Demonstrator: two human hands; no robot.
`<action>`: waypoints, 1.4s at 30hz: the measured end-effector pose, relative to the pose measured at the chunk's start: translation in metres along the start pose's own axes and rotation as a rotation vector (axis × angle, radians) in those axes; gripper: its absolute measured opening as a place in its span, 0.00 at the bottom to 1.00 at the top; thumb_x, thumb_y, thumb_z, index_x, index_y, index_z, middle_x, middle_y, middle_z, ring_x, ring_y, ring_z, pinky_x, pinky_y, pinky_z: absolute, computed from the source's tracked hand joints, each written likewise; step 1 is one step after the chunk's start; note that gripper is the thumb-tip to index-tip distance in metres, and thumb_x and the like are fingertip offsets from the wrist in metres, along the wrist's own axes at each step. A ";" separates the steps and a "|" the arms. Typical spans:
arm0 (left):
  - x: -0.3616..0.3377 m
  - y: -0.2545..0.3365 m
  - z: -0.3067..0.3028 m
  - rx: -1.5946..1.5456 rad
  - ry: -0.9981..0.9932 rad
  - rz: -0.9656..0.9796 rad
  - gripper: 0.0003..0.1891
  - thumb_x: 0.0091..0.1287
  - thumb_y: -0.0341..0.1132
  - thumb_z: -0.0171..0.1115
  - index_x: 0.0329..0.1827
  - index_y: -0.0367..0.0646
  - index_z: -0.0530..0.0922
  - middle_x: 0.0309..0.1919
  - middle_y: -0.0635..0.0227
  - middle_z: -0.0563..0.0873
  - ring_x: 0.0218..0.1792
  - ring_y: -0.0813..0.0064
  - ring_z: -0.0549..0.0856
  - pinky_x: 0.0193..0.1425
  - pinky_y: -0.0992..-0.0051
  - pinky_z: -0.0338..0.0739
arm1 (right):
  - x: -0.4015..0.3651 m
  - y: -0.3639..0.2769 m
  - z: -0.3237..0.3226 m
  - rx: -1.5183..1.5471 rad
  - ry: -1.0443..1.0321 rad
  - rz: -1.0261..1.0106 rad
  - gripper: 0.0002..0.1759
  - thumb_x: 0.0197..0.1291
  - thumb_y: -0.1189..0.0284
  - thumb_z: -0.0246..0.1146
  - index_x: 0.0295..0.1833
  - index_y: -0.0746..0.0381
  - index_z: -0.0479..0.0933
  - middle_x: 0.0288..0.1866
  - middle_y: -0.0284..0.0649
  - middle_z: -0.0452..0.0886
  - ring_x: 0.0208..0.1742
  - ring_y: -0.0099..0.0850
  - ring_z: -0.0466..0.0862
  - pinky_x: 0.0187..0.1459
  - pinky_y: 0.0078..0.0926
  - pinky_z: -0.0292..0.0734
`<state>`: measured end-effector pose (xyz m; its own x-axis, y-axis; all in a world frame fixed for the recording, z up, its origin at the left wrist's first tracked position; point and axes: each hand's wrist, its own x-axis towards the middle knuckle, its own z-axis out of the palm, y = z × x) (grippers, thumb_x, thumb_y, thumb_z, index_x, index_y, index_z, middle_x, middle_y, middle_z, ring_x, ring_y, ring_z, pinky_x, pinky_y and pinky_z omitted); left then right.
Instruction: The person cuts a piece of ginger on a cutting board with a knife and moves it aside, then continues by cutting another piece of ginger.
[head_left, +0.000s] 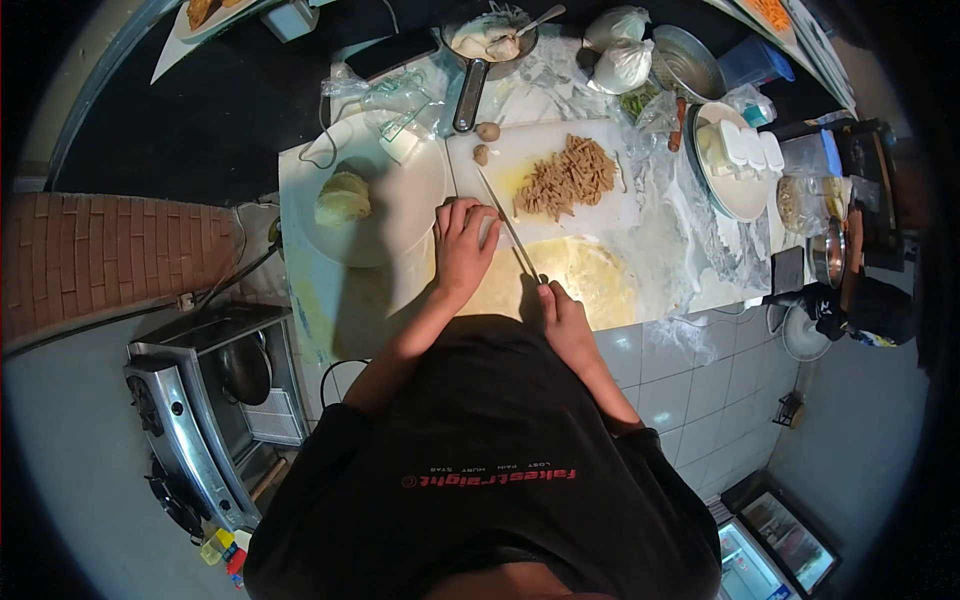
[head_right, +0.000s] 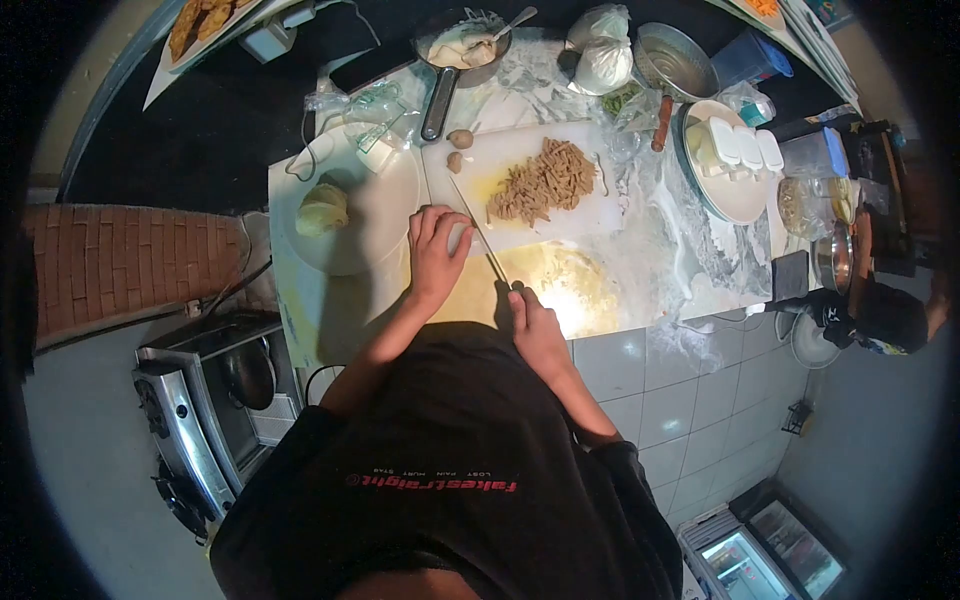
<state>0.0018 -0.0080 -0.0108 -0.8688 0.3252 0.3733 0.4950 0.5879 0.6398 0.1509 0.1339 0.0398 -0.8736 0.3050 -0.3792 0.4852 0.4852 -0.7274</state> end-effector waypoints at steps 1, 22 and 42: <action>0.000 0.000 0.000 -0.002 0.001 -0.004 0.09 0.63 0.35 0.70 0.44 0.50 0.82 0.47 0.70 0.78 0.54 0.62 0.74 0.60 0.62 0.68 | 0.000 0.000 0.000 -0.002 0.000 0.001 0.22 0.80 0.58 0.49 0.44 0.68 0.73 0.24 0.57 0.76 0.28 0.58 0.77 0.32 0.44 0.71; 0.003 -0.005 0.003 -0.144 -0.036 -0.084 0.05 0.59 0.31 0.72 0.35 0.47 0.84 0.44 0.72 0.79 0.50 0.64 0.75 0.57 0.64 0.69 | 0.022 0.003 0.002 -0.018 -0.084 -0.055 0.27 0.81 0.56 0.44 0.58 0.71 0.73 0.32 0.66 0.82 0.40 0.67 0.82 0.43 0.55 0.78; 0.006 -0.001 -0.001 -0.111 -0.029 -0.051 0.05 0.62 0.33 0.71 0.37 0.46 0.82 0.44 0.70 0.80 0.50 0.62 0.77 0.57 0.63 0.70 | 0.002 0.000 -0.020 -0.554 0.252 -0.105 0.18 0.75 0.55 0.57 0.43 0.60 0.70 0.22 0.50 0.82 0.24 0.54 0.84 0.25 0.48 0.78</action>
<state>-0.0037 -0.0075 -0.0092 -0.8919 0.3198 0.3198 0.4473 0.5189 0.7284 0.1496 0.1513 0.0508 -0.9146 0.3843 -0.1260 0.4041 0.8561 -0.3222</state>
